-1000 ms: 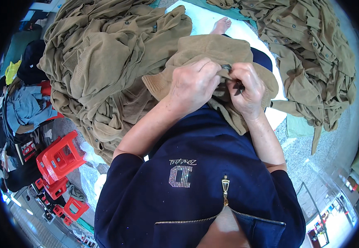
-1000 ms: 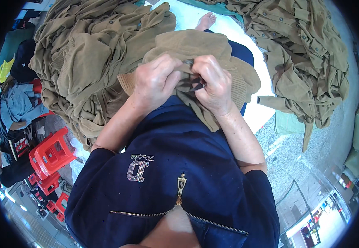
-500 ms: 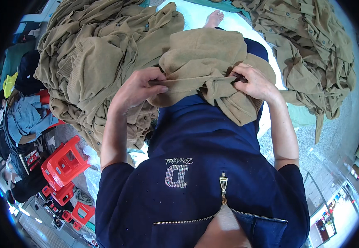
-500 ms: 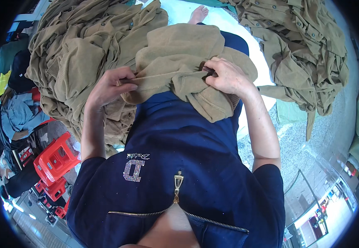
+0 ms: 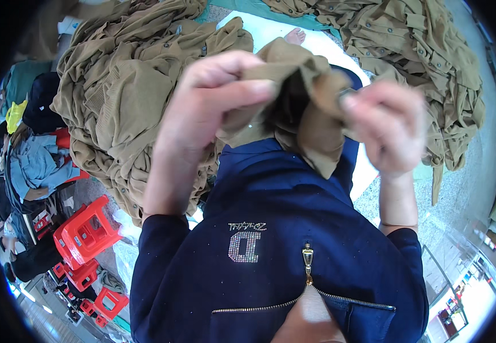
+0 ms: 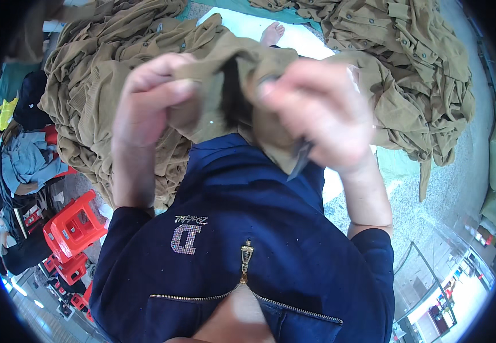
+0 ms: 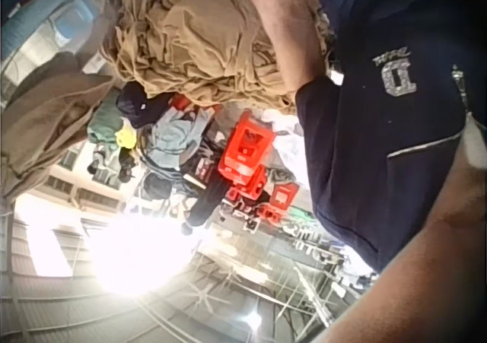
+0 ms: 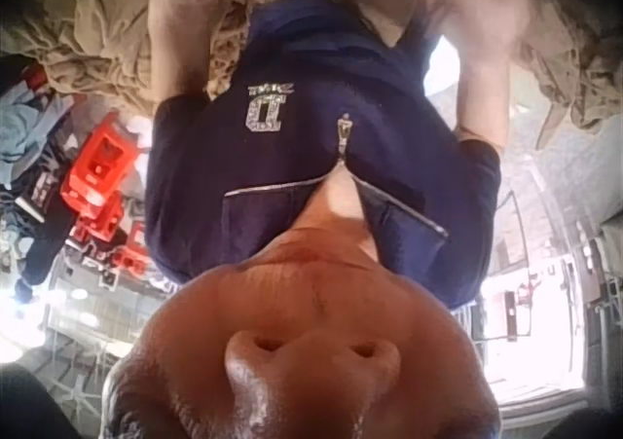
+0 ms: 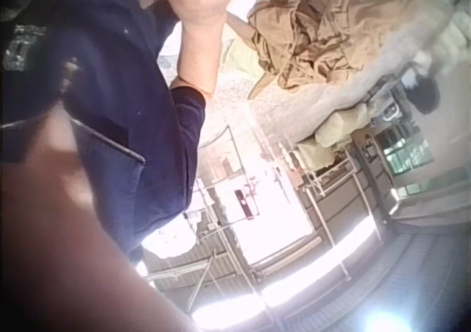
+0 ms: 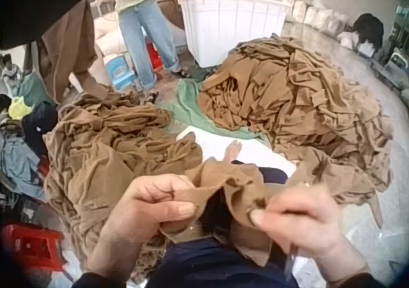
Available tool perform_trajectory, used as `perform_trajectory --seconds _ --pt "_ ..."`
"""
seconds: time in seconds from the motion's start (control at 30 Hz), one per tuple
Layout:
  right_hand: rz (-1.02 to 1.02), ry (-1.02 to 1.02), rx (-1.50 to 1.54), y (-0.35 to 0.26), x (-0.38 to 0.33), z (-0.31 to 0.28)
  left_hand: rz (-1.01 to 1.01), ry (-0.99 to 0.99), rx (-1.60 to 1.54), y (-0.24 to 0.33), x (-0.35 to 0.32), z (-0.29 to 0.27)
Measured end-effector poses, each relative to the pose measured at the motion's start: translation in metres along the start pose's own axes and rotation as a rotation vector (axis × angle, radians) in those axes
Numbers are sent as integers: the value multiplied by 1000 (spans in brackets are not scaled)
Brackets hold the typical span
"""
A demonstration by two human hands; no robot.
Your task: Trimming loose threads from brown garments using thread snips.
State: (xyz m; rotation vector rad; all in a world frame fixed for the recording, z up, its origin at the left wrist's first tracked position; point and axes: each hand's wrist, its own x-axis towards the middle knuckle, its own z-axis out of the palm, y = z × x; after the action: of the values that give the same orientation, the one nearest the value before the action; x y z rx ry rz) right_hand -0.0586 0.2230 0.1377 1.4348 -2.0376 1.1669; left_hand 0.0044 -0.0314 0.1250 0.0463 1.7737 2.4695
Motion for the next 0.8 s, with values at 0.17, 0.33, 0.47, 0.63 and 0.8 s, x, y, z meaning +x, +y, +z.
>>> perform_trajectory --seconds 0.17,0.33,0.47,0.63,0.8 --pt "-228 90 31 8 0 42 -47 3 6 -15 6 29" --pt "-131 77 56 13 -10 55 84 -44 527 -19 -3 22" --pt "74 -25 174 11 -13 56 333 -68 868 -20 -3 21" --pt "401 101 470 6 -12 69 521 -47 951 -26 -5 22" --pt "334 -13 386 17 -18 70 632 -52 936 -38 -1 16"
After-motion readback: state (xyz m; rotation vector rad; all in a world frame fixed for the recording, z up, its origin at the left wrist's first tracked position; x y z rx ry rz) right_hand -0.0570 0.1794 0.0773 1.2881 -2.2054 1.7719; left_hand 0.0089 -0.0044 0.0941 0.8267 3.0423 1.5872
